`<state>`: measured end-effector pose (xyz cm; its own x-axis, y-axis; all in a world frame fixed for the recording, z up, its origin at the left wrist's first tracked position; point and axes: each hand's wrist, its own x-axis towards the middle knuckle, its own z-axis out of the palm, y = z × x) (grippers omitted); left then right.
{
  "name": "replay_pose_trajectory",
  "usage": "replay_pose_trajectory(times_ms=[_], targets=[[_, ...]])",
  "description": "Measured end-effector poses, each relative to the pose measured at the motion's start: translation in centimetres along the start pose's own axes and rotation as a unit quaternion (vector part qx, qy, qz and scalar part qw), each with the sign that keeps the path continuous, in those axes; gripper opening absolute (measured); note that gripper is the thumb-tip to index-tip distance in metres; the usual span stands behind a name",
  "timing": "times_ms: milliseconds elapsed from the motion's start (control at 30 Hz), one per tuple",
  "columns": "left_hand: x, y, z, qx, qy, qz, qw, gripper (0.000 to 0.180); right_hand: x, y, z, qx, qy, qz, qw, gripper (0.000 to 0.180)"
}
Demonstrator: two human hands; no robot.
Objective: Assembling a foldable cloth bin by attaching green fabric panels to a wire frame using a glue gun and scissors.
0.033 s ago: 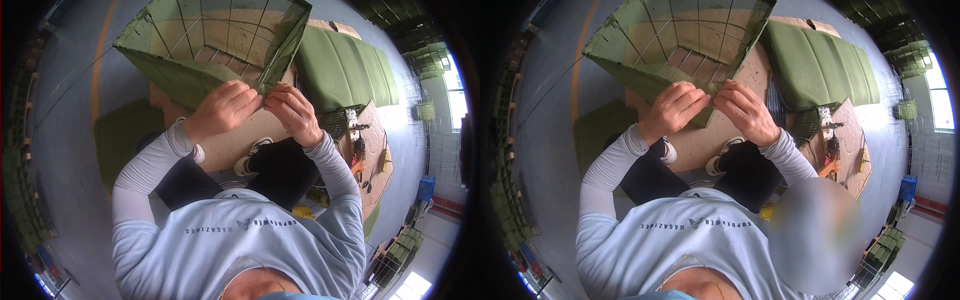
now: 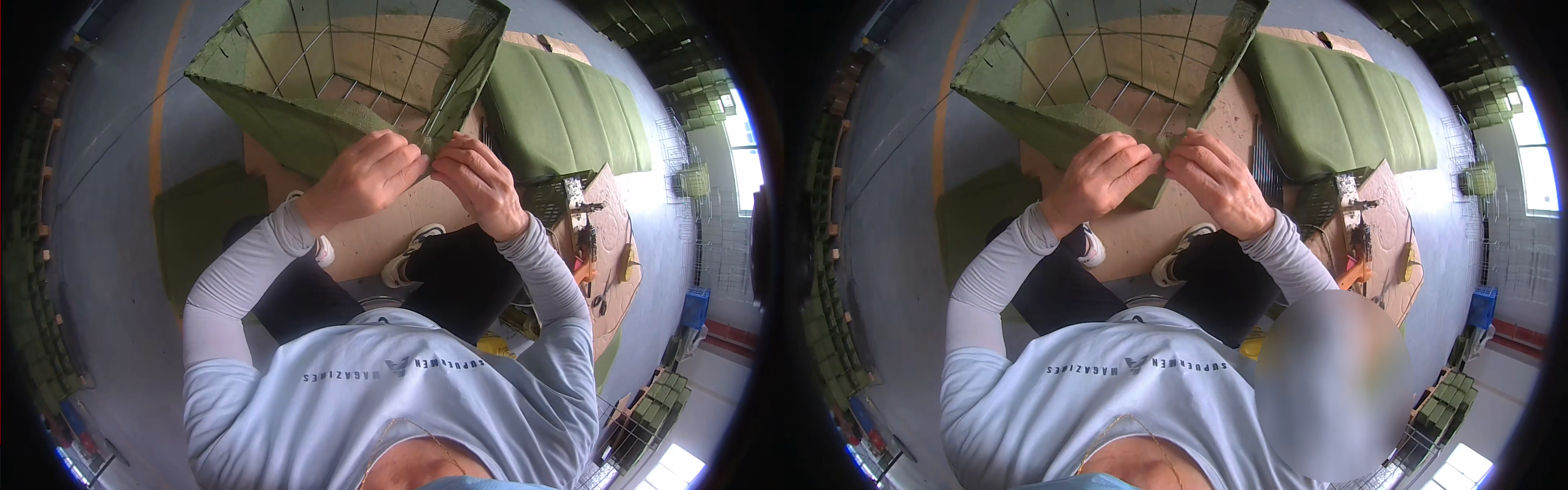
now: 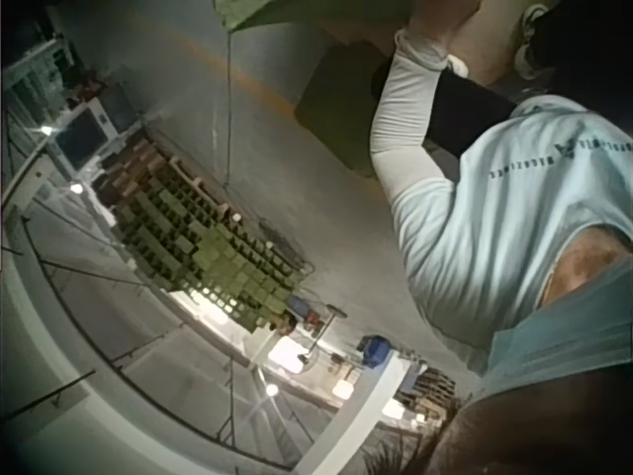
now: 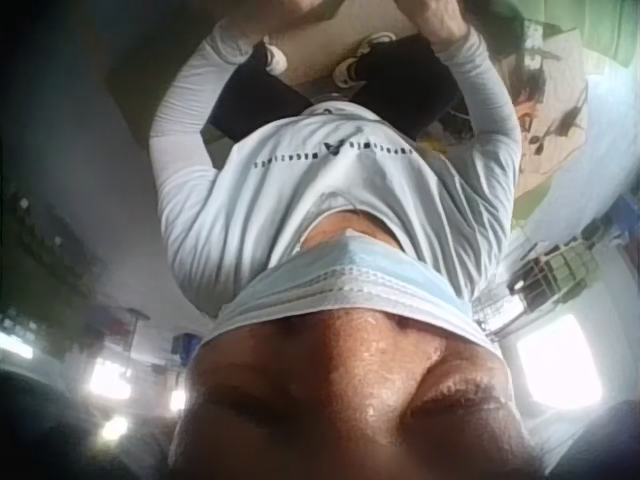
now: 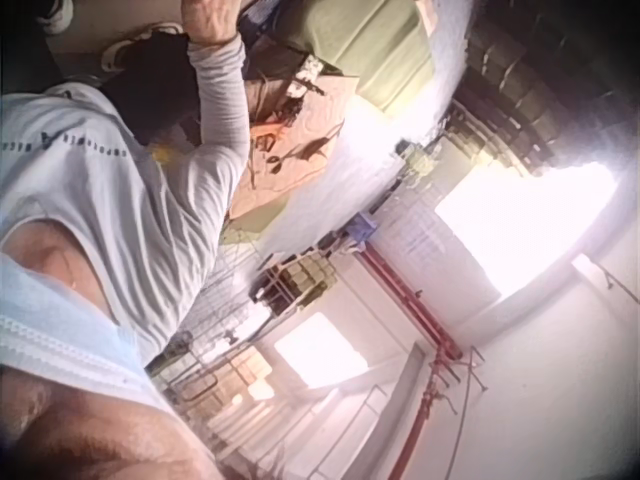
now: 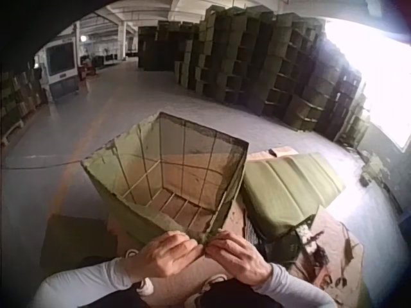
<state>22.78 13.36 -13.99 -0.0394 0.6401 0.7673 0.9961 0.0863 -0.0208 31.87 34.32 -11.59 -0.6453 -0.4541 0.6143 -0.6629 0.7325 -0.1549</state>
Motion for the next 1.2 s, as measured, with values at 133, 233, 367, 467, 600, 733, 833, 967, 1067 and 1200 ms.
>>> replay_pose_trajectory(times_ms=[133,233,367,467,600,733,833,967,1067,1200], targets=[[0.5,0.3,-0.4,-0.017,-0.038,-0.03,0.999,0.029,0.4,0.0,-0.3,0.011,-0.056,0.025,0.998,0.026],[1.6,0.1,-1.4,-0.064,-0.084,-0.065,0.992,0.029,1.5,0.0,-1.4,0.047,-0.098,0.051,0.993,0.022],[2.1,-1.3,-2.3,-0.159,-0.072,-0.113,0.978,0.027,2.6,1.2,-2.1,0.105,-0.172,0.054,0.978,0.015],[1.2,-0.9,-4.1,-0.109,-0.003,-0.191,0.976,0.027,2.9,1.0,-2.3,0.076,-0.172,0.046,0.981,0.018],[-1.4,1.1,-5.2,0.012,0.025,-0.163,0.986,0.027,1.3,-0.3,-1.6,-0.056,-0.015,0.006,0.998,0.034],[-1.5,1.8,-3.6,0.073,-0.016,-0.047,0.996,0.029,0.0,-2.9,1.6,-0.1,-0.007,0.039,0.994,0.045],[-1.2,0.7,-2.2,0.07,-0.031,-0.036,0.996,0.031,0.0,-2.8,2.9,-0.107,0.003,0.073,0.992,0.042],[0.1,-0.6,-2.0,0.018,-0.063,-0.039,0.997,0.027,1.2,-2.0,2.3,-0.07,-0.035,0.09,0.993,0.023],[1.6,-2.6,-2.3,-0.103,-0.131,-0.055,0.984,0.017,2.7,-2.0,1.0,-0.03,-0.085,0.11,0.99,0.015],[4.8,-6.9,-2.1,-0.37,-0.343,-0.168,0.847,0.018,4.2,-0.8,-0.7,-0.004,-0.223,0.127,0.966,0.019]])
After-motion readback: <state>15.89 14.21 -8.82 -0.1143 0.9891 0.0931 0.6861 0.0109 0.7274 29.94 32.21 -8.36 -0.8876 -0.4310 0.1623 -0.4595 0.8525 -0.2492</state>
